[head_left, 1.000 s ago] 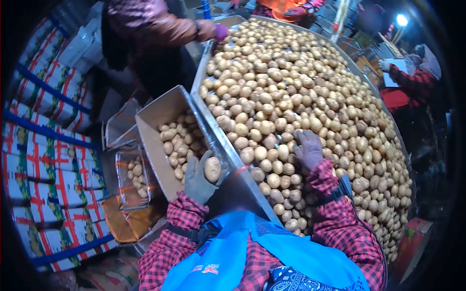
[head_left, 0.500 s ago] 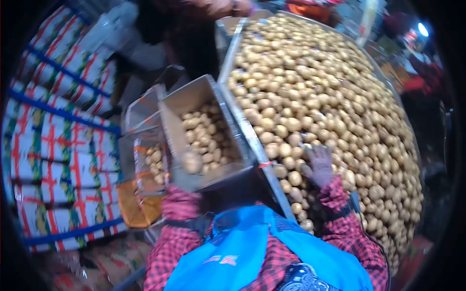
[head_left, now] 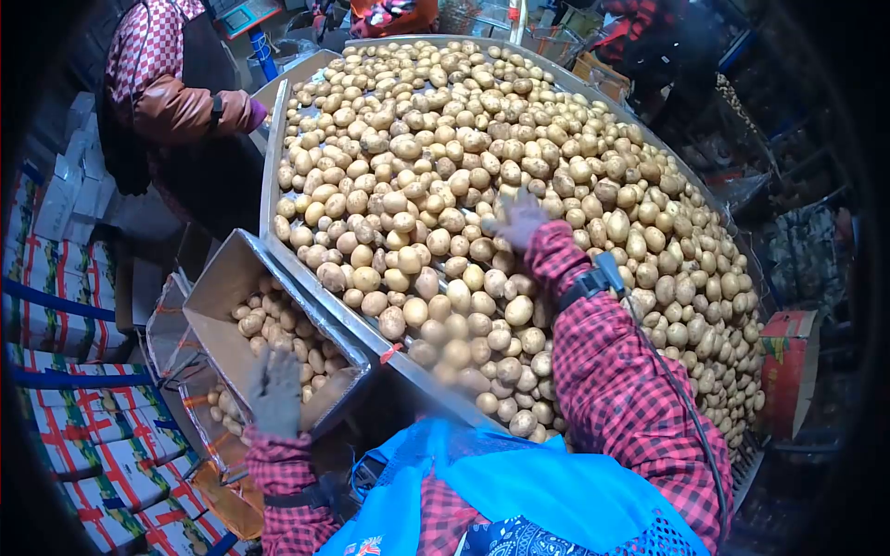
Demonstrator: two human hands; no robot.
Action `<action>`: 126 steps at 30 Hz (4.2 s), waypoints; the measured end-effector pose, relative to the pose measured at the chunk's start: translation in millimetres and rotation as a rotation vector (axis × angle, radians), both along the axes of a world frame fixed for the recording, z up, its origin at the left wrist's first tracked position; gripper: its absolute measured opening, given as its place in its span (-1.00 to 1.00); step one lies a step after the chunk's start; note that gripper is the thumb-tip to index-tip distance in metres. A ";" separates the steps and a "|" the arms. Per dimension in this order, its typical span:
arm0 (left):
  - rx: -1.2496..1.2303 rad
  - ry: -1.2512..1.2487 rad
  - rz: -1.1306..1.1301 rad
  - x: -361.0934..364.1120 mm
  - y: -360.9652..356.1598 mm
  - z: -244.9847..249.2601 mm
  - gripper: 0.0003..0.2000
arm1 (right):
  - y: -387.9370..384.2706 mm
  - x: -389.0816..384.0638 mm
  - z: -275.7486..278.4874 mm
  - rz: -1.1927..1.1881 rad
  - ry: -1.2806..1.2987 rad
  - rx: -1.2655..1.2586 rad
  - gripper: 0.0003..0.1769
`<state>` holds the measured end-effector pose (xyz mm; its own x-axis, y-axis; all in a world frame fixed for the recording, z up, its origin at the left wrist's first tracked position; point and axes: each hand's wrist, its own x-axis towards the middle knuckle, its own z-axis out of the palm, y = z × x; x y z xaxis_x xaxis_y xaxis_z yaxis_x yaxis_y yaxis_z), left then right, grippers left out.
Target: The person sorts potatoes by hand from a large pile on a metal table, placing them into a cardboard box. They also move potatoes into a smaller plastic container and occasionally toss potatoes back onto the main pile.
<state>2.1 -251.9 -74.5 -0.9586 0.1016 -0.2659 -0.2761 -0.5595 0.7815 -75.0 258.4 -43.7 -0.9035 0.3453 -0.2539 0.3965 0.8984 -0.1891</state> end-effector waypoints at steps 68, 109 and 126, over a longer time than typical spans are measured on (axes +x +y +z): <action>-0.543 0.149 -0.349 -17.9 177.8 -40.5 -0.75 | 44.6 -21.2 -6.2 0.040 0.101 0.398 0.04; -0.326 -0.084 -0.280 -30.8 170.5 -30.6 -0.66 | -4.4 -52.8 -32.3 0.126 0.028 0.067 -0.32; 0.252 -0.329 0.341 -3.3 35.7 -19.1 -0.73 | 44.2 -63.3 -72.4 0.156 -0.042 -0.142 -0.41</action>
<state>-1.2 -216.2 -93.5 -0.8187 -0.1015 -0.5652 -0.2533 -0.8196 0.5139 -138.3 302.5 -116.1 -0.9307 0.1604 -0.3288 0.2652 0.9150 -0.3042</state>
